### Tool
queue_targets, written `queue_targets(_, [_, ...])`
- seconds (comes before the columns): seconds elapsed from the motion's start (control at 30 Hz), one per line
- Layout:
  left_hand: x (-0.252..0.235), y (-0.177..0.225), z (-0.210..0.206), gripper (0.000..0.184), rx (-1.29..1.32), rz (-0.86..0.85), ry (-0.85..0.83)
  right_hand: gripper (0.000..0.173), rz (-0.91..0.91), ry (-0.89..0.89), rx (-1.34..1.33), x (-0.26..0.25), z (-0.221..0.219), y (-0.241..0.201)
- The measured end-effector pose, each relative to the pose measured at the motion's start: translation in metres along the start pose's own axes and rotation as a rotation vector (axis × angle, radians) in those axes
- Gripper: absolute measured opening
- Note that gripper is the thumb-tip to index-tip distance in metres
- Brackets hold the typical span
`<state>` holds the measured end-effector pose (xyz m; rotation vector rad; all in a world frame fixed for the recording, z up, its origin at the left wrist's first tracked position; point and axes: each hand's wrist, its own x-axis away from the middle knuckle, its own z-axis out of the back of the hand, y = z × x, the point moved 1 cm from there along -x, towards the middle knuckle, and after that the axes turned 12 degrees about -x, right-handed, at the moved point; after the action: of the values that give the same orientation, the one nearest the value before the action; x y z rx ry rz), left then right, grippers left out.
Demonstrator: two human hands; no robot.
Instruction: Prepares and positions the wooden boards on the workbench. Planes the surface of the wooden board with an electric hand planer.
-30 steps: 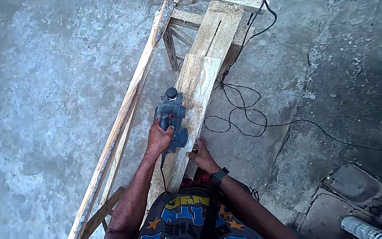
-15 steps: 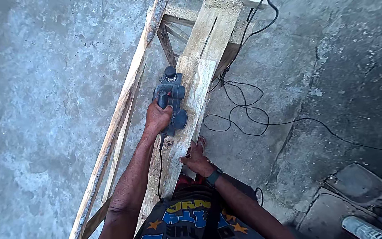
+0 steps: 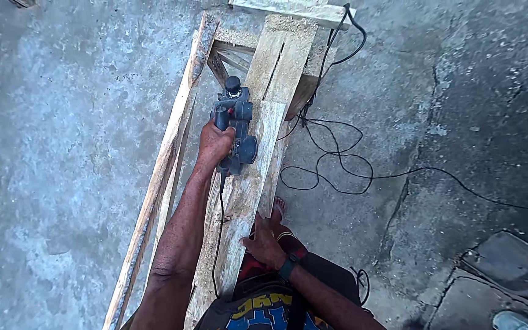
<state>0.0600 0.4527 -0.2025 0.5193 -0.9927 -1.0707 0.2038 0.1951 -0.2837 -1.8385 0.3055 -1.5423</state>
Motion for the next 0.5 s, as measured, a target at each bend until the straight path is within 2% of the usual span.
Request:
queue_targets(0.37, [-0.068, 0.044, -0.002, 0.013, 0.047, -0.007, 0.042, 0.114, 0.051, -0.009, -0.044, 0.000, 0.000, 0.009])
queue_targets(0.5, [-0.056, 0.038, 0.022, 0.013, 0.092, -0.032, 0.084, 0.115, 0.055, 0.012, -0.029, -0.001, 0.001, 0.011])
